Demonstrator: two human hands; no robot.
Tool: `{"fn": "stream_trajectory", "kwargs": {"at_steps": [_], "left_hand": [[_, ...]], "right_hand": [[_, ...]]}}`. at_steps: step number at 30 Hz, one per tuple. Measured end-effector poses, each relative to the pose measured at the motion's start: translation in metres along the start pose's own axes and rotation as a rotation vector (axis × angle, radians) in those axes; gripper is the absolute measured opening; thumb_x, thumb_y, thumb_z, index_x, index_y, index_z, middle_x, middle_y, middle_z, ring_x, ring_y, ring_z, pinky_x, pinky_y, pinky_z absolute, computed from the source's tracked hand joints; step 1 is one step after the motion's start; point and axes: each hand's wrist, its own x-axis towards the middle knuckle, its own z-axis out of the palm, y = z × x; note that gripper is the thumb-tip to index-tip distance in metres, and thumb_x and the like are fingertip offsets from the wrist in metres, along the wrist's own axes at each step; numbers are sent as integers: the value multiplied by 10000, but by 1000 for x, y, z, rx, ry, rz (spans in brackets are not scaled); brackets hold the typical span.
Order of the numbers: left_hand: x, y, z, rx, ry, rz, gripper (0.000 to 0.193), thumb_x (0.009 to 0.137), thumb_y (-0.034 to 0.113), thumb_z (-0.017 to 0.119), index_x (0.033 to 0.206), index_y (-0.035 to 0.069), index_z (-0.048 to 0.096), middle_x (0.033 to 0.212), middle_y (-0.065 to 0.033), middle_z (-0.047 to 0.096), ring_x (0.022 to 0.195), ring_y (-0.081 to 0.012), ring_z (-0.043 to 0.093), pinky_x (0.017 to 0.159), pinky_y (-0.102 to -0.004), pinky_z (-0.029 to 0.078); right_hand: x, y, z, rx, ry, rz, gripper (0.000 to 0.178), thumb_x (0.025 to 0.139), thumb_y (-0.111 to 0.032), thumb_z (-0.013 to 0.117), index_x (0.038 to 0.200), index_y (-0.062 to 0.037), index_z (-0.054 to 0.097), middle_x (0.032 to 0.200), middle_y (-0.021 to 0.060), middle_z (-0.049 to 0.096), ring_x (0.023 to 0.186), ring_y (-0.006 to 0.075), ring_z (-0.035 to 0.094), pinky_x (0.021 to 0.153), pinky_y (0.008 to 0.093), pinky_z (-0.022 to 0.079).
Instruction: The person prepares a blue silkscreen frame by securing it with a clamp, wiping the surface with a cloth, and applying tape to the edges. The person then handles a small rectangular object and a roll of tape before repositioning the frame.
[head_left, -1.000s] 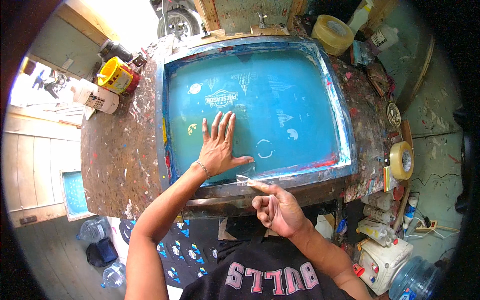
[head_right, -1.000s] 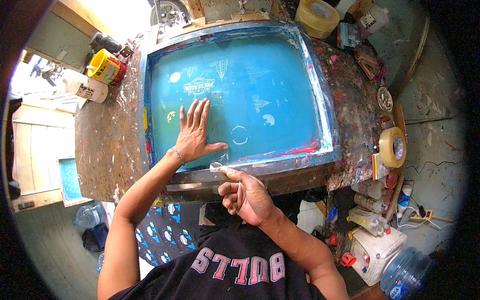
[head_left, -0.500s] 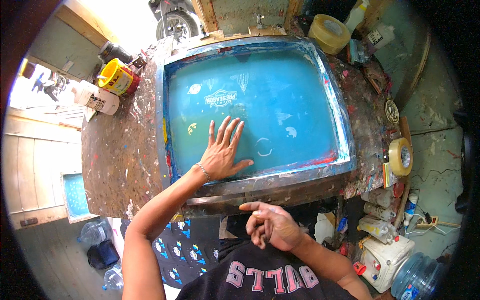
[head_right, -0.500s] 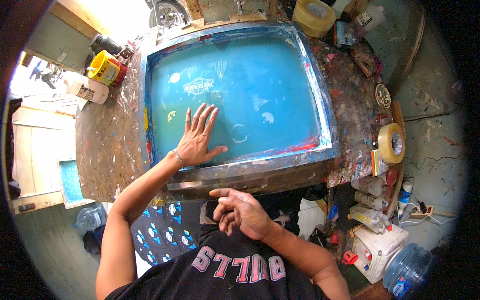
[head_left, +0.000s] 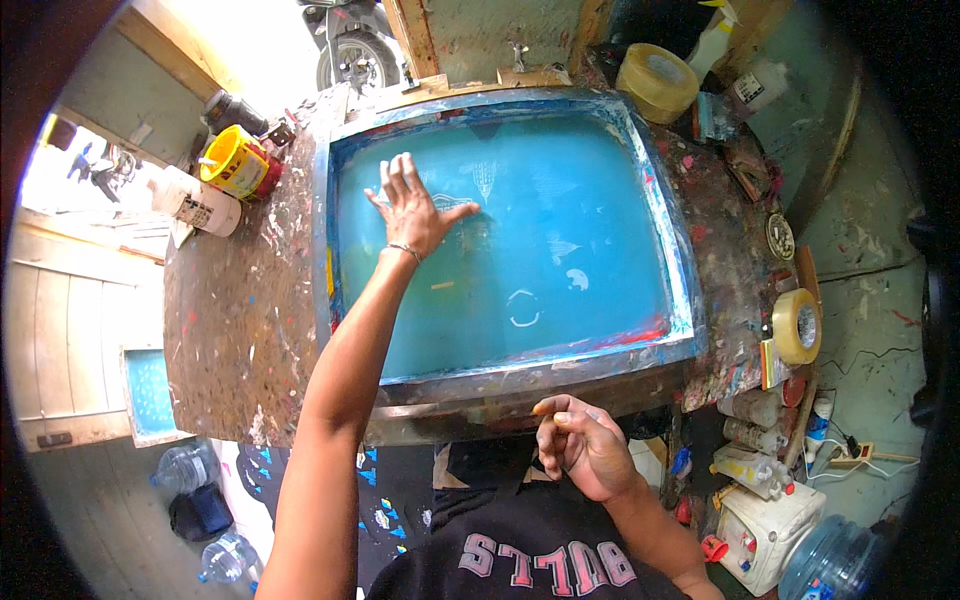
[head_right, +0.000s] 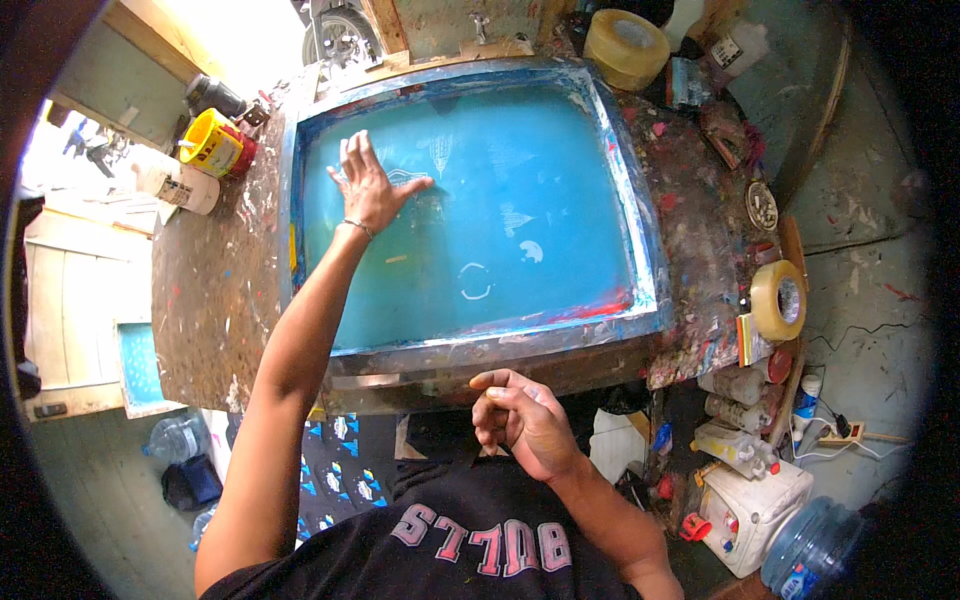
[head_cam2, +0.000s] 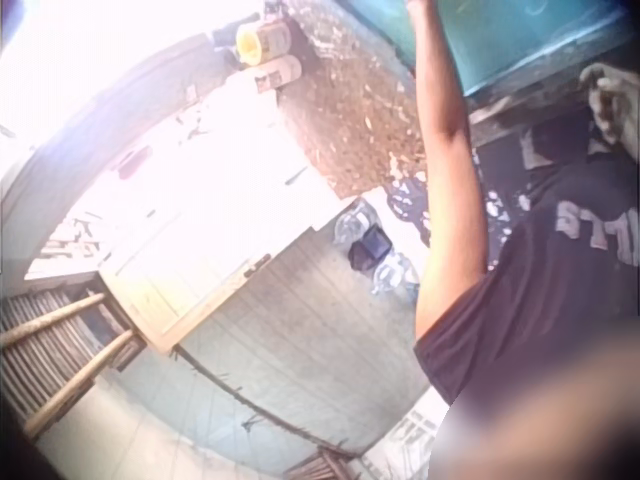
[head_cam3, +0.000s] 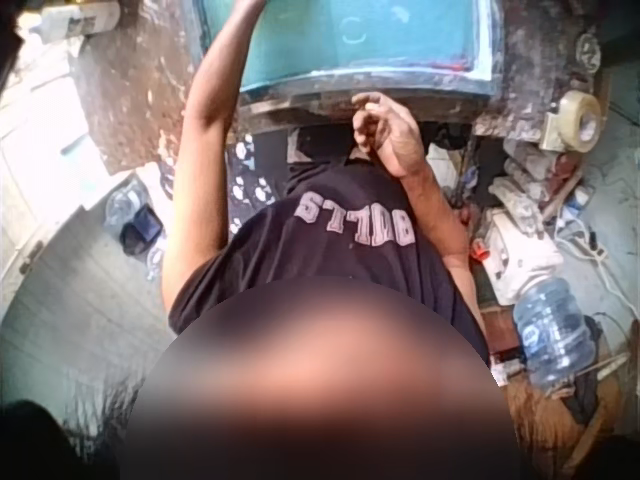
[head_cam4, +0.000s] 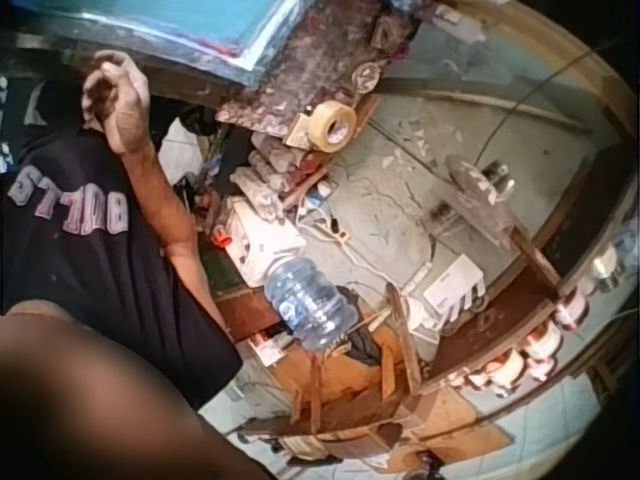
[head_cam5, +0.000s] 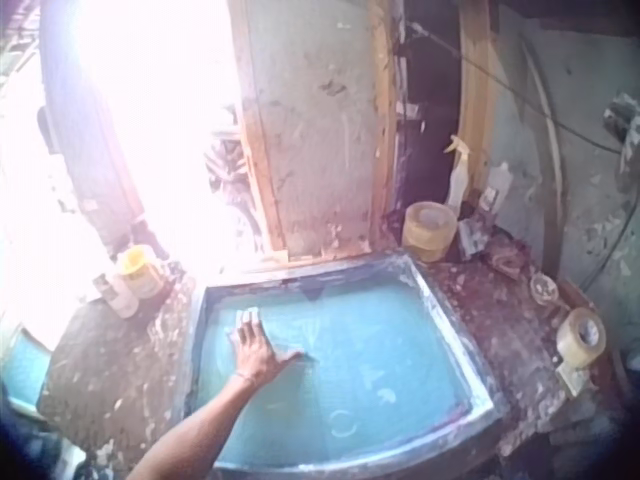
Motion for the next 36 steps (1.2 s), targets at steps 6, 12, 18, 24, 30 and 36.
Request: {"fn": "stream_trajectory", "kwargs": {"at_steps": [6,12,18,24,30,36], "left_hand": [[-20,0,-7,-73,-80,147,1243,683,755,675,1493,-24,142,1524,-217,179,1467,-370,84,1137,-650,48],[-15,7,5,-40,-131,175,1252,661,760,685,1497,-13,162,1530,-220,197,1470,-371,89,1134,-653,65],[-29,15,-3,-14,3,134,1089,776,645,664,1481,-44,200,1528,-233,205,1462,-398,105,1155,-619,41],[-134,25,-64,-58,-506,491,1170,706,589,768,1533,63,129,1577,-209,78,1470,-426,4,1177,-589,18],[-138,38,-98,-187,-556,439,904,790,484,736,1471,54,324,1509,-235,236,1414,-450,182,1164,-545,200],[-180,80,-126,-303,-666,394,425,798,175,728,1171,5,617,1090,-191,641,1004,-370,601,890,-413,485]], "right_hand": [[-20,-9,-20,-3,87,-102,241,944,-162,506,1112,0,568,788,85,654,619,159,628,505,280,504],[-22,-17,-32,-17,154,-162,222,948,-175,503,1074,-4,566,764,71,623,604,139,589,515,278,492],[-25,-20,-31,-9,120,-224,222,941,-186,514,1060,-5,565,762,69,619,606,139,582,515,281,487],[-32,-20,-43,12,150,-245,214,937,-185,510,1049,-12,569,755,71,614,601,137,569,532,276,482],[-41,-25,-54,-12,144,-343,202,936,-169,531,1044,-7,584,754,58,614,622,120,569,558,256,483],[-63,-54,-79,-198,241,-512,172,970,-147,520,1051,-12,590,806,61,642,685,116,607,593,245,496]]}}
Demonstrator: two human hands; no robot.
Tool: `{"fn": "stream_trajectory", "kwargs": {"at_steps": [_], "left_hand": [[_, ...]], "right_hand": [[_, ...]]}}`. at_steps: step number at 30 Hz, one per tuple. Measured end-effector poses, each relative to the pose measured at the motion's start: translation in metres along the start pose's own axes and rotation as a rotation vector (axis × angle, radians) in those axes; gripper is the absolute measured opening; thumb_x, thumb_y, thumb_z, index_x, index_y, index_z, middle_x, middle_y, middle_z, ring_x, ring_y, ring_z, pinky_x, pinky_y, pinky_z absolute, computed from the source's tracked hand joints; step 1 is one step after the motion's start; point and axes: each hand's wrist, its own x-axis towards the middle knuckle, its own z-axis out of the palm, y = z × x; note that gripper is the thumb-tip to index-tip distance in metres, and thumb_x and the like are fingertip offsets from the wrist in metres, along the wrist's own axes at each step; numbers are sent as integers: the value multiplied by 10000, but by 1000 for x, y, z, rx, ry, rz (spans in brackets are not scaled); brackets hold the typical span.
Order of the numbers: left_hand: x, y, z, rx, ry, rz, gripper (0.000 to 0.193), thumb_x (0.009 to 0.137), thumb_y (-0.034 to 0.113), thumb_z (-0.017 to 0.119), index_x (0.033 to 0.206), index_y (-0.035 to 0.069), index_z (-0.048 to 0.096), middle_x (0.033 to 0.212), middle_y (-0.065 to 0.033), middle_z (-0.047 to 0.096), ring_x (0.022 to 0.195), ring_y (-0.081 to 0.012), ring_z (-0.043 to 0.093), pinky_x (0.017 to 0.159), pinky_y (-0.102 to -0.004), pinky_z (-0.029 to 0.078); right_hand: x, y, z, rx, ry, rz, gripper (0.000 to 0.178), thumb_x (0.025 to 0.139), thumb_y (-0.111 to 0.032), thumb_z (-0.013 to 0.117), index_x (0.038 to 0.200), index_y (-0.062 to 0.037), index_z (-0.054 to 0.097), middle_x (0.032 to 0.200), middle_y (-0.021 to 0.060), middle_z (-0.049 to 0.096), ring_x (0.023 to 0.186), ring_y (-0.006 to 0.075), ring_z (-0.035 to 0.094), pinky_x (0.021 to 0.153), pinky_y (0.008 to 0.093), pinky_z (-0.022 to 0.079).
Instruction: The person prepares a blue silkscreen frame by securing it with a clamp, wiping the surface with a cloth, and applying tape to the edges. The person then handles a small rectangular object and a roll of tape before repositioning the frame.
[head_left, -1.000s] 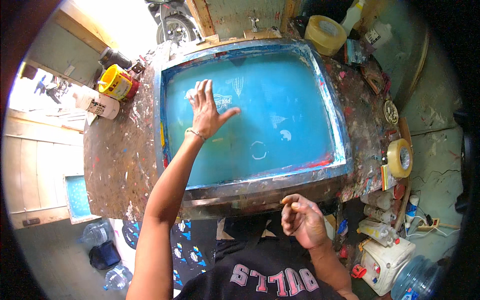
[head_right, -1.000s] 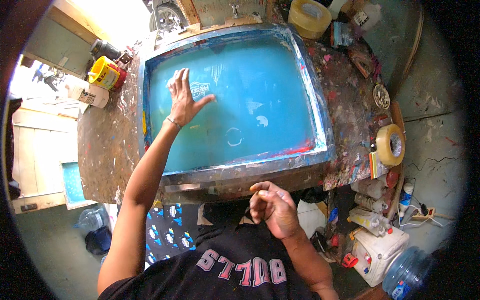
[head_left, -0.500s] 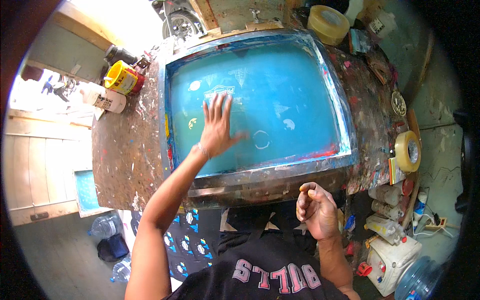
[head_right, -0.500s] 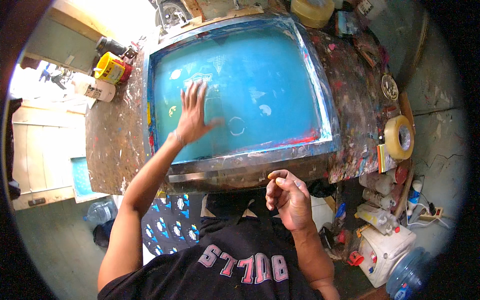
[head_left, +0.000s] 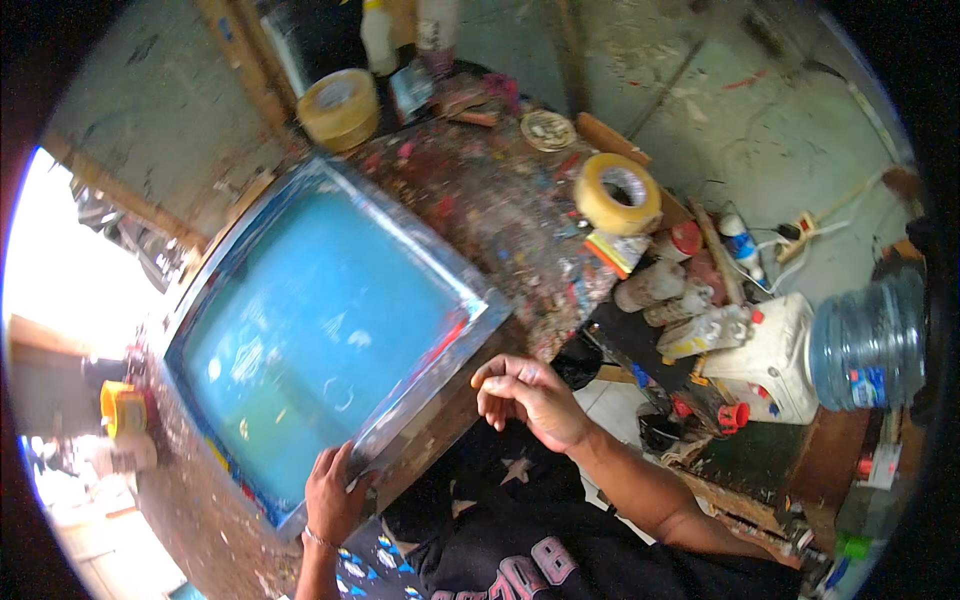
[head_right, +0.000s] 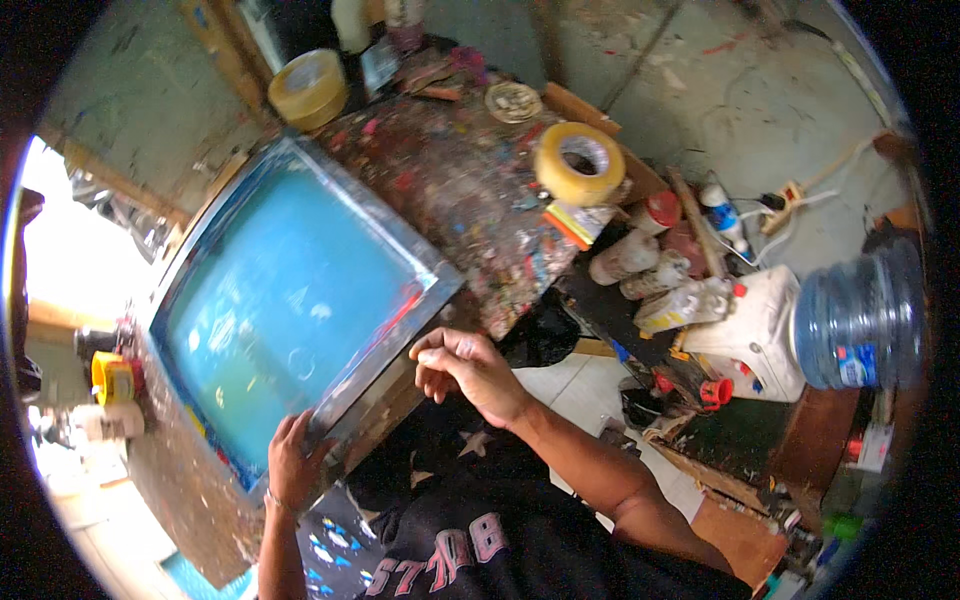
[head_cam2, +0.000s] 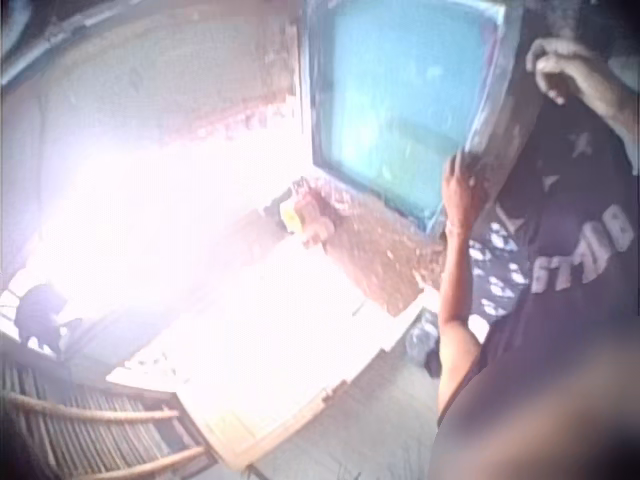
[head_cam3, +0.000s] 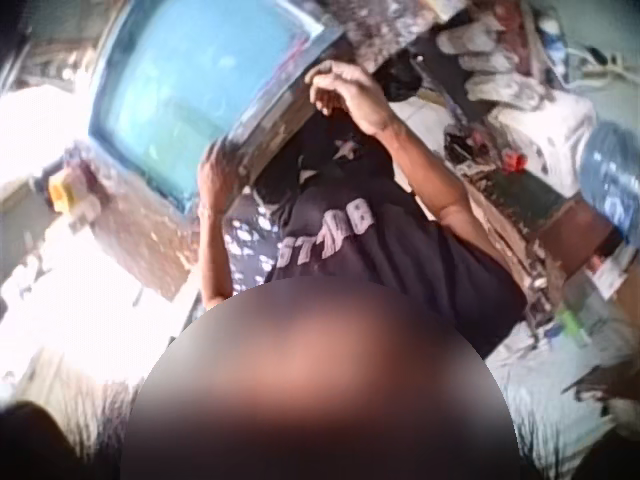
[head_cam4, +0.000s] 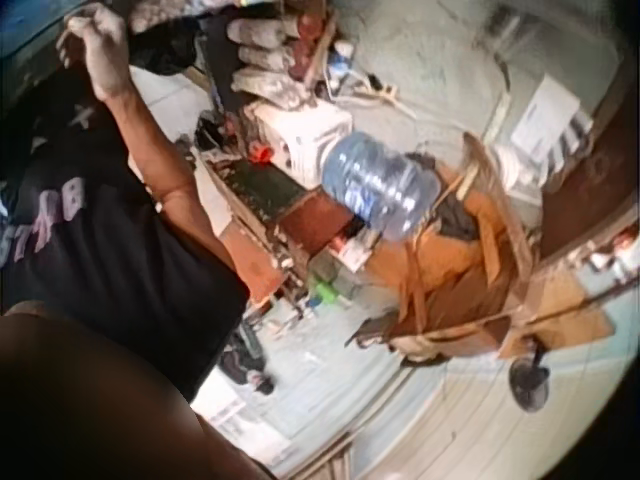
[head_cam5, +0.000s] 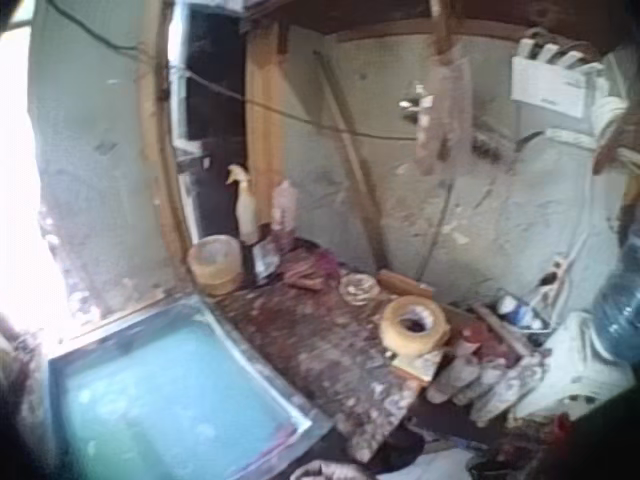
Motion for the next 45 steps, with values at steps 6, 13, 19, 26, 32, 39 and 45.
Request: {"fn": "stream_trajectory", "kwargs": {"at_steps": [6,13,19,26,32,39,45], "left_hand": [[-8,-3,24,87,159,0,435,790,115,700,1201,3,608,1154,-178,650,1066,-341,604,919,-414,473],[-21,-7,32,159,270,55,487,809,120,667,1274,18,567,1211,-157,634,1152,-307,578,1027,-422,417],[-22,-3,36,183,326,85,490,851,153,632,1317,35,538,1275,-100,613,1218,-241,545,1069,-403,372],[-26,-9,50,267,330,56,547,841,160,637,1363,65,503,1373,-88,551,1276,-252,502,1128,-441,288],[-17,-10,52,268,315,108,620,799,105,671,1382,42,472,1443,-103,490,1387,-260,398,1177,-504,183],[-40,-22,0,-2,668,-30,596,869,164,676,1400,10,453,1422,-159,494,1367,-309,415,1156,-483,260],[-83,-83,-48,-94,1013,-382,530,901,242,648,1334,-28,510,1357,-212,535,1329,-348,442,1118,-455,328]], "right_hand": [[21,-73,-89,-884,518,-634,160,930,-149,602,1032,-25,615,847,50,685,739,139,651,670,272,515],[43,-126,-119,-1161,624,-572,201,933,-148,618,1052,13,616,960,116,668,890,183,635,788,345,500],[35,-114,-91,-1202,570,-608,206,932,-140,599,1055,24,611,959,102,641,863,197,609,792,333,489],[41,-96,-68,-1116,444,-597,183,907,-90,639,1052,18,618,976,92,663,893,173,628,821,322,500],[33,-81,-89,-1248,460,-595,210,883,-134,663,1020,23,634,931,123,668,882,219,633,819,346,492],[29,-53,-60,-1248,430,-548,166,933,-100,583,1024,38,593,948,97,613,911,206,566,876,344,446],[67,-36,17,-1313,300,-577,129,895,-66,595,950,48,620,843,98,632,783,191,590,750,327,480]]}}
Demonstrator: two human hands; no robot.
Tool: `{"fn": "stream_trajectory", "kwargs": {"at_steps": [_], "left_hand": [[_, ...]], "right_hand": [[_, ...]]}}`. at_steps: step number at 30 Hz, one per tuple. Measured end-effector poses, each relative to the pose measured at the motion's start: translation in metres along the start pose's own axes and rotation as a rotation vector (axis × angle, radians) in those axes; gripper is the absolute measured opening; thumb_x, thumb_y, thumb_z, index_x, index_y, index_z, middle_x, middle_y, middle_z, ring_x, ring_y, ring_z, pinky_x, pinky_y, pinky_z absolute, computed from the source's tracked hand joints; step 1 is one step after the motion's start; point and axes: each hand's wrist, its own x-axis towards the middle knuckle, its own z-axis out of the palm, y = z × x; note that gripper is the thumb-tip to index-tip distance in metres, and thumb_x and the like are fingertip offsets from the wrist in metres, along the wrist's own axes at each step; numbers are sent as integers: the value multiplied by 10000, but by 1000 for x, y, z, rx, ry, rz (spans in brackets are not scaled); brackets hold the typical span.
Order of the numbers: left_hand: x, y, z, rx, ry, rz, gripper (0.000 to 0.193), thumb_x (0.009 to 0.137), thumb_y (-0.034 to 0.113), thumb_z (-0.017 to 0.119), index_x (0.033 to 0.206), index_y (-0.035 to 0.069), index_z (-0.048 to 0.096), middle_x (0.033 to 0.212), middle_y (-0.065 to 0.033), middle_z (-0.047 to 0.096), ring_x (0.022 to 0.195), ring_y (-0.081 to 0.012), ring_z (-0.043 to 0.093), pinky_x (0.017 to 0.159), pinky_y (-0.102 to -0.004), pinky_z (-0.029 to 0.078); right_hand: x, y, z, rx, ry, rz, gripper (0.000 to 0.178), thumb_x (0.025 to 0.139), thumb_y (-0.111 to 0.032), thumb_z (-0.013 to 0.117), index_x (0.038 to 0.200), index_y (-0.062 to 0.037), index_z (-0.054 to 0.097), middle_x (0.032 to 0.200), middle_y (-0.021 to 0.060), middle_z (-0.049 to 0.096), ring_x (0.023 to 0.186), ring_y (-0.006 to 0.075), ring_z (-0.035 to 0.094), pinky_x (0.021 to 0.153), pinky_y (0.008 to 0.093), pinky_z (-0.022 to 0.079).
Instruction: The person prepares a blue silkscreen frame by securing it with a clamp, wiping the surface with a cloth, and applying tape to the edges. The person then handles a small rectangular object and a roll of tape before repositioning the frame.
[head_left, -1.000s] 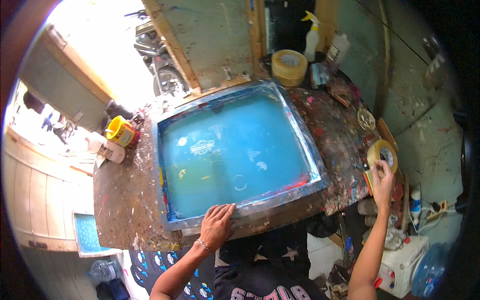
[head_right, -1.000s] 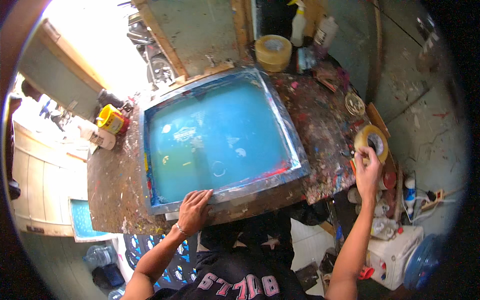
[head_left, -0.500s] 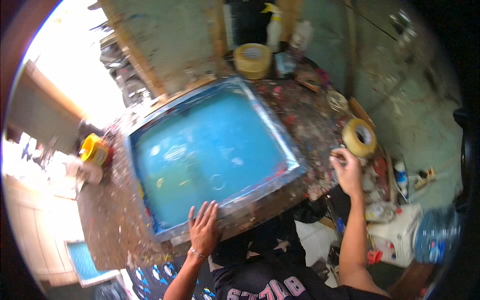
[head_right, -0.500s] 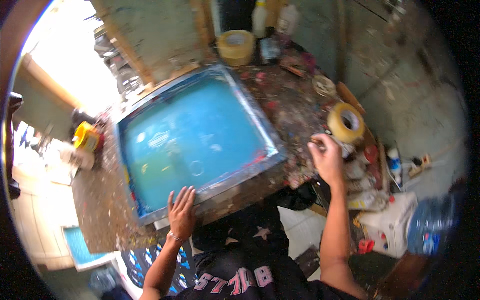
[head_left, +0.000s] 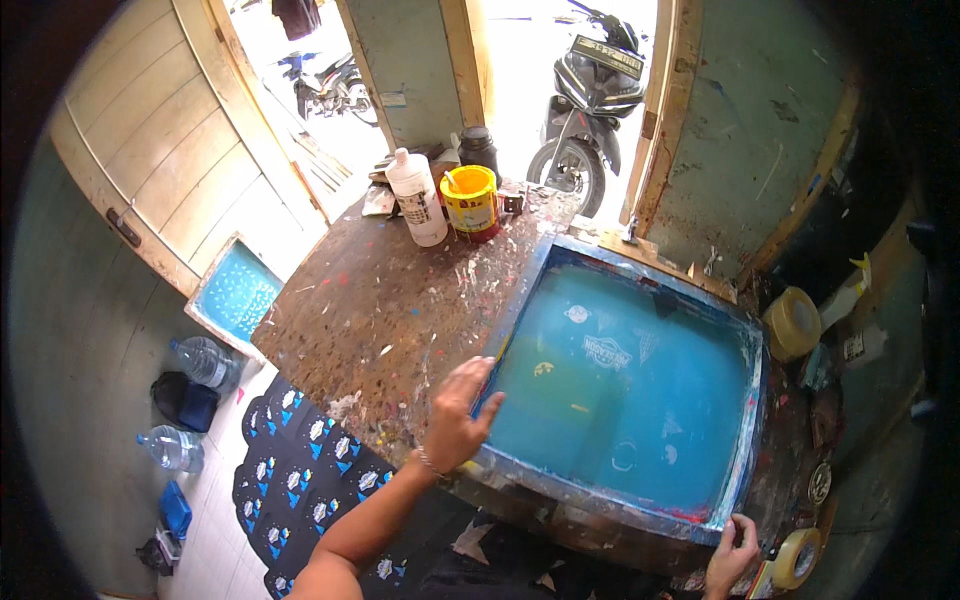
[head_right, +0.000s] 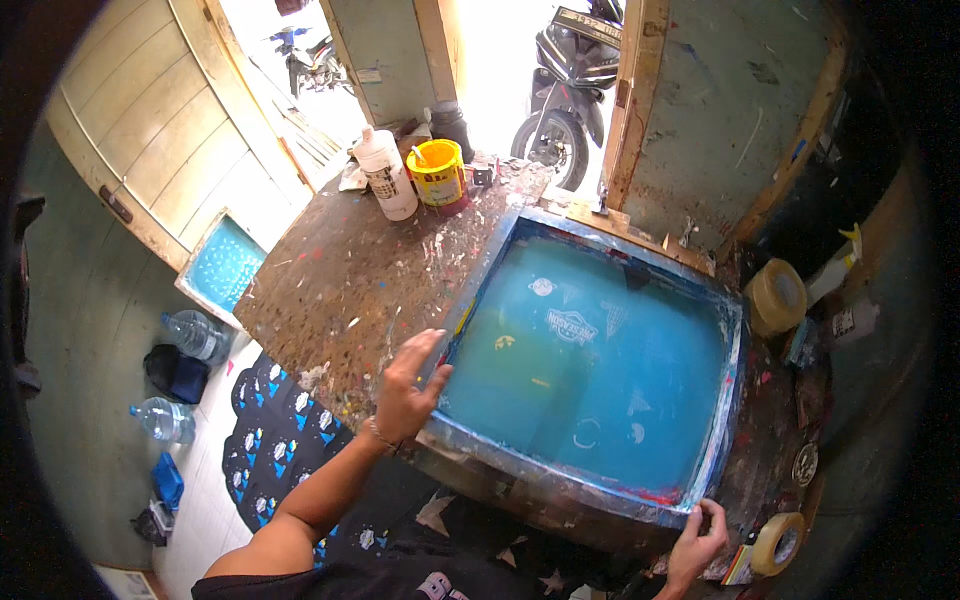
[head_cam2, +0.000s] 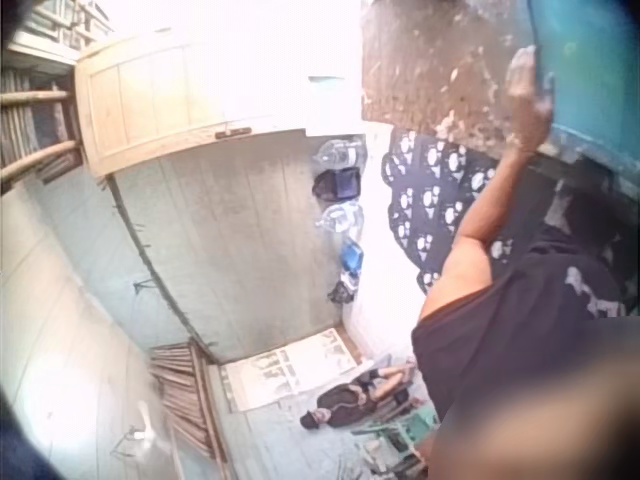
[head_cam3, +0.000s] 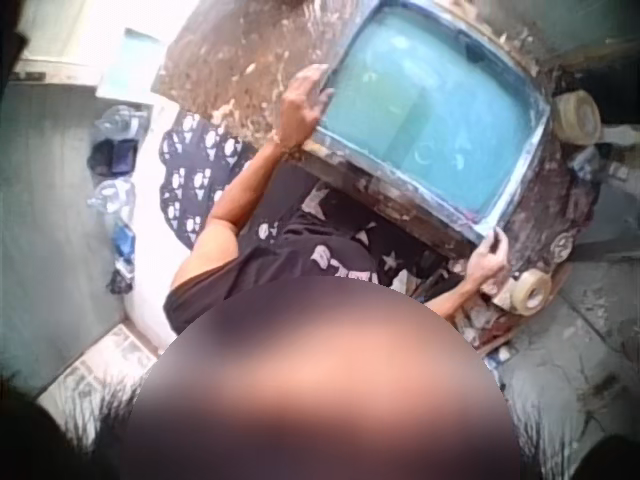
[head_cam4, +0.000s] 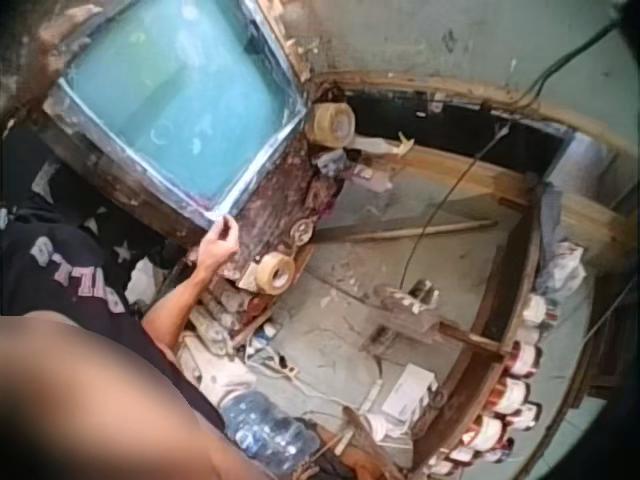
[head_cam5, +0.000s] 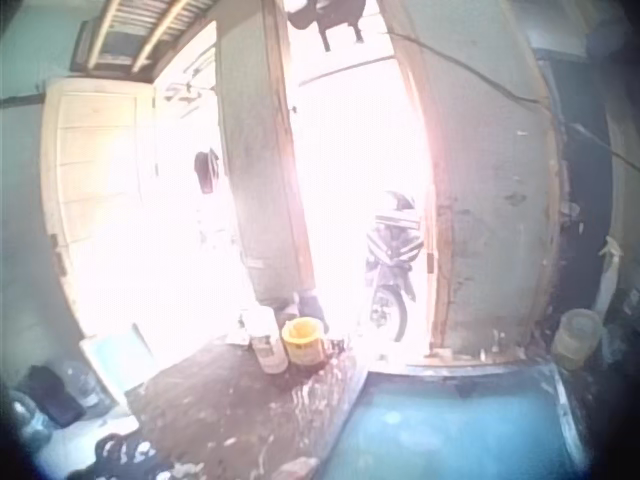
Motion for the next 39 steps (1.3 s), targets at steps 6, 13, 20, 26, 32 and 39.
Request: {"fn": "stream_trajectory", "kwargs": {"at_steps": [6,13,20,26,32,39], "left_hand": [[-13,-61,1,31,-318,-152,850,884,408,653,1495,-24,248,1529,-239,303,1441,-358,266,1178,-492,182],[-20,-84,10,-341,-385,-256,858,865,181,659,1533,13,147,1568,-193,251,1463,-315,229,1192,-485,61],[-10,-76,4,-402,-407,-420,829,837,141,672,1526,47,219,1545,-173,320,1434,-300,312,1188,-490,77],[-11,-78,7,-407,-363,-463,796,813,134,697,1493,26,298,1495,-173,410,1379,-315,407,1195,-479,77],[-11,-76,7,-412,-340,-442,816,796,136,724,1488,23,306,1485,-189,418,1379,-317,404,1196,-465,97],[14,-50,-11,-292,-168,-440,804,783,133,742,1452,-41,331,1435,-244,444,1356,-369,410,1125,-426,322]], "right_hand": [[98,-136,102,73,-311,-498,174,810,-64,654,958,26,637,906,173,661,848,296,657,777,372,507],[229,-328,356,-145,-539,-968,443,923,-241,581,1266,29,505,1273,270,549,1145,427,548,985,471,444],[283,-416,520,-465,-569,-1325,284,758,-131,666,1029,-51,686,983,176,694,1016,335,652,915,456,489],[314,-402,570,-75,-548,-1039,159,808,-97,602,915,-14,687,856,228,681,815,394,671,740,461,526],[349,-413,491,96,-586,-836,349,876,-286,658,1052,14,690,872,129,701,745,179,647,688,352,497],[329,-343,309,933,-922,-222,273,938,-147,641,1140,37,632,933,81,692,794,167,697,725,290,606]]}}
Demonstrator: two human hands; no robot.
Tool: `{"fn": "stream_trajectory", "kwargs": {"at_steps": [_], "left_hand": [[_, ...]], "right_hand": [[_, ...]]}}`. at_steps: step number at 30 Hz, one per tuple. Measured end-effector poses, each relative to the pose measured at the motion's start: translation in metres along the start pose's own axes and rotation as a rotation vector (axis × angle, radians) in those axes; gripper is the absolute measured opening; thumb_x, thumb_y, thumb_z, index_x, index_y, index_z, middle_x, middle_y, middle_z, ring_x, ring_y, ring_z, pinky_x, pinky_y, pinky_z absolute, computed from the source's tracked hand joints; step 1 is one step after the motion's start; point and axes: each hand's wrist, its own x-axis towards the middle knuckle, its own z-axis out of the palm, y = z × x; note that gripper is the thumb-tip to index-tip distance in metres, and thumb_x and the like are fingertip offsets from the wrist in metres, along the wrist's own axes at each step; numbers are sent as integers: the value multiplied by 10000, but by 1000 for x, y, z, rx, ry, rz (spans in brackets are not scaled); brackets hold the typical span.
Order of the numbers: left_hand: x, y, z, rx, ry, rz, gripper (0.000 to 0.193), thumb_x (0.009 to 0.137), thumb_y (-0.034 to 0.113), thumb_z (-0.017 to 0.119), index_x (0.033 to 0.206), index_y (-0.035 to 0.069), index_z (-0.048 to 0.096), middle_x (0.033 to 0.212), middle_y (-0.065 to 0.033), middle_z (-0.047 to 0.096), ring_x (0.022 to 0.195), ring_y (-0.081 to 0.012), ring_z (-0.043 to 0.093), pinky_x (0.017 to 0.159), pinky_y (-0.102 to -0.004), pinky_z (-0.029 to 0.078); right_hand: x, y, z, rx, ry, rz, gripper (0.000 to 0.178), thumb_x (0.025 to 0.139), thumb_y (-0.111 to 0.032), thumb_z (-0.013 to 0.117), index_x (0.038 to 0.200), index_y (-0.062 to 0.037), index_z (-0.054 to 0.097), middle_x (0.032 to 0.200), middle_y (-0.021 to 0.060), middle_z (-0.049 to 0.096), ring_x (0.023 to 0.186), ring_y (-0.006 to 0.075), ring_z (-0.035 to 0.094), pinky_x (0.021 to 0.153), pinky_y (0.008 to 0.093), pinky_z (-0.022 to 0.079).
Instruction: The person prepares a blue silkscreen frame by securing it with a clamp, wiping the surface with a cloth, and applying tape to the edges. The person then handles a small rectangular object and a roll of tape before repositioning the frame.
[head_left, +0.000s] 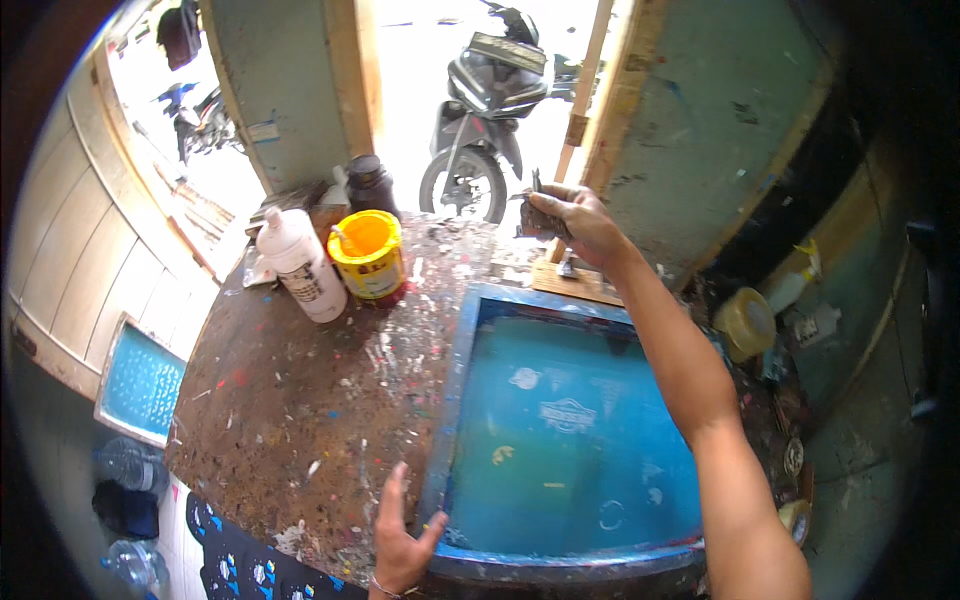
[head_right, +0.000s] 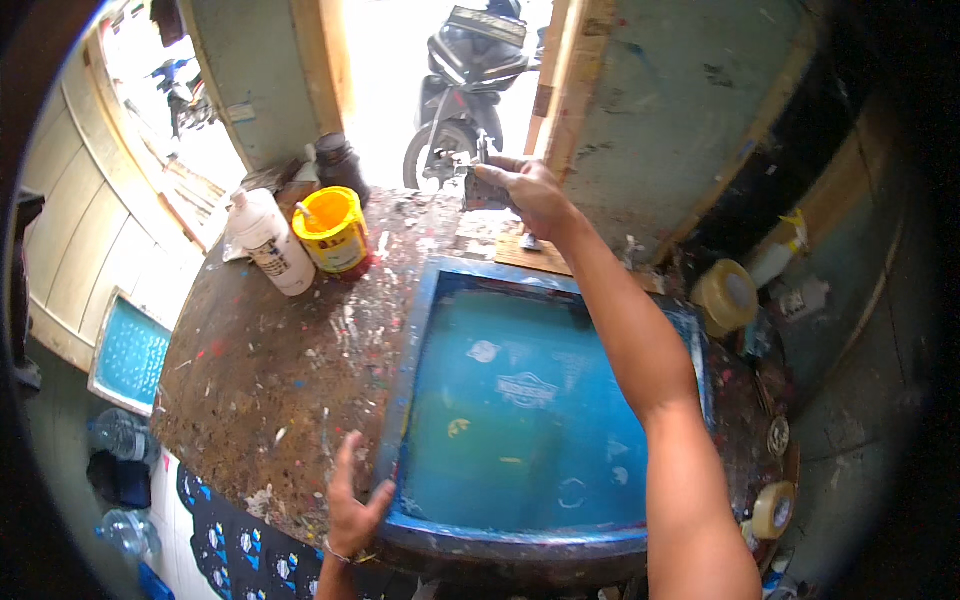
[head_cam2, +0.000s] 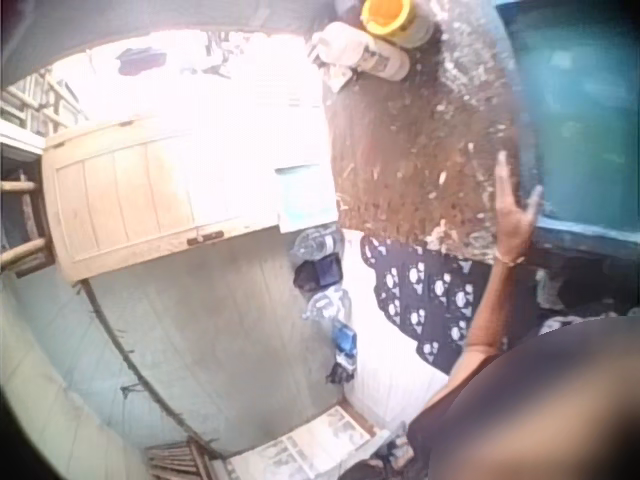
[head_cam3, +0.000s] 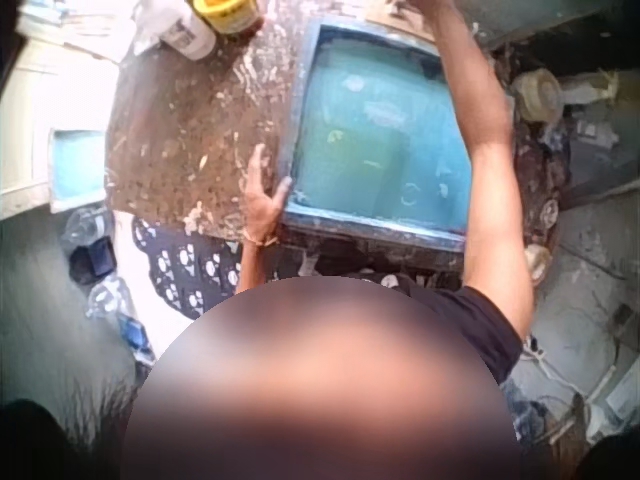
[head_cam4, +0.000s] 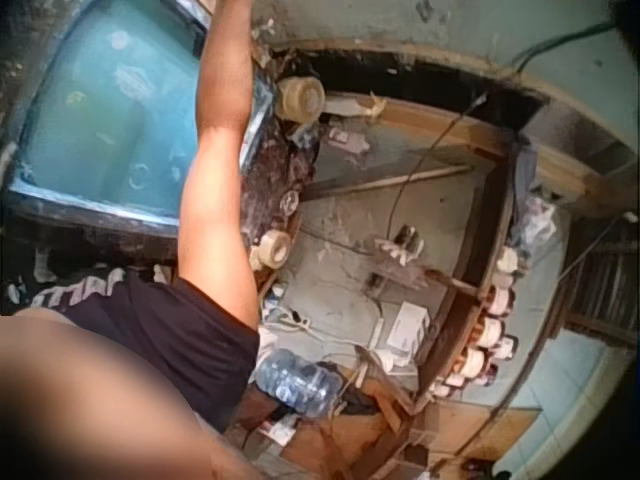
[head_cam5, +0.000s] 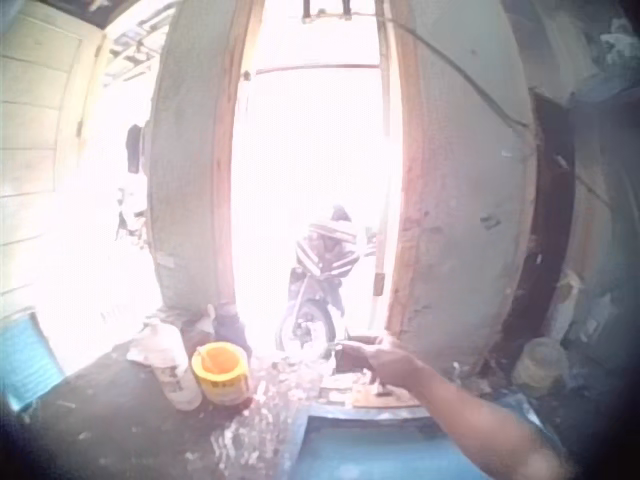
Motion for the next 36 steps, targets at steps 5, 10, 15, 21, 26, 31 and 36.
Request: {"fn": "stream_trajectory", "kwargs": {"at_steps": [5,10,15,21,26,31,36], "left_hand": [[58,85,33,-60,71,508,531,836,130,712,1310,-18,523,1313,-228,559,1242,-364,530,1041,-405,412],[92,164,136,-61,95,783,450,832,205,747,1200,13,575,1170,-195,624,1102,-371,591,939,-431,474],[73,171,191,-31,-9,690,249,780,160,786,923,43,620,880,-106,699,879,-333,654,760,-405,495],[83,137,259,-12,-56,630,269,799,244,780,895,52,620,875,-96,689,884,-296,635,814,-405,461],[165,108,279,62,26,616,302,830,363,738,912,103,611,861,-40,669,909,-232,610,844,-395,366],[235,98,290,134,78,495,308,820,383,739,912,116,617,876,-35,658,942,-247,590,864,-418,346],[252,89,296,186,210,513,264,778,365,772,884,146,671,1130,-40,584,1142,-290,455,919,-454,306]], "right_hand": [[-118,-10,-24,382,1,-1,217,939,-115,615,1104,26,621,976,114,693,849,197,692,788,353,590],[-220,1,-25,523,63,-19,156,932,-71,590,1058,15,628,944,106,690,838,193,689,777,363,580],[-281,5,-58,213,342,-29,147,894,-115,658,973,10,662,839,71,697,721,139,664,661,278,543],[-281,28,-107,-641,581,47,280,776,-253,760,725,18,712,663,126,691,601,172,665,578,338,506],[-199,48,-130,-989,515,51,317,745,-302,764,741,9,702,738,212,681,697,324,696,657,416,528],[-102,60,-146,-1176,386,116,355,730,-308,771,721,37,687,730,248,664,692,345,683,677,442,521],[-64,70,-158,-1200,239,288,438,686,-373,814,758,43,698,835,256,690,791,337,697,710,430,533]]}}
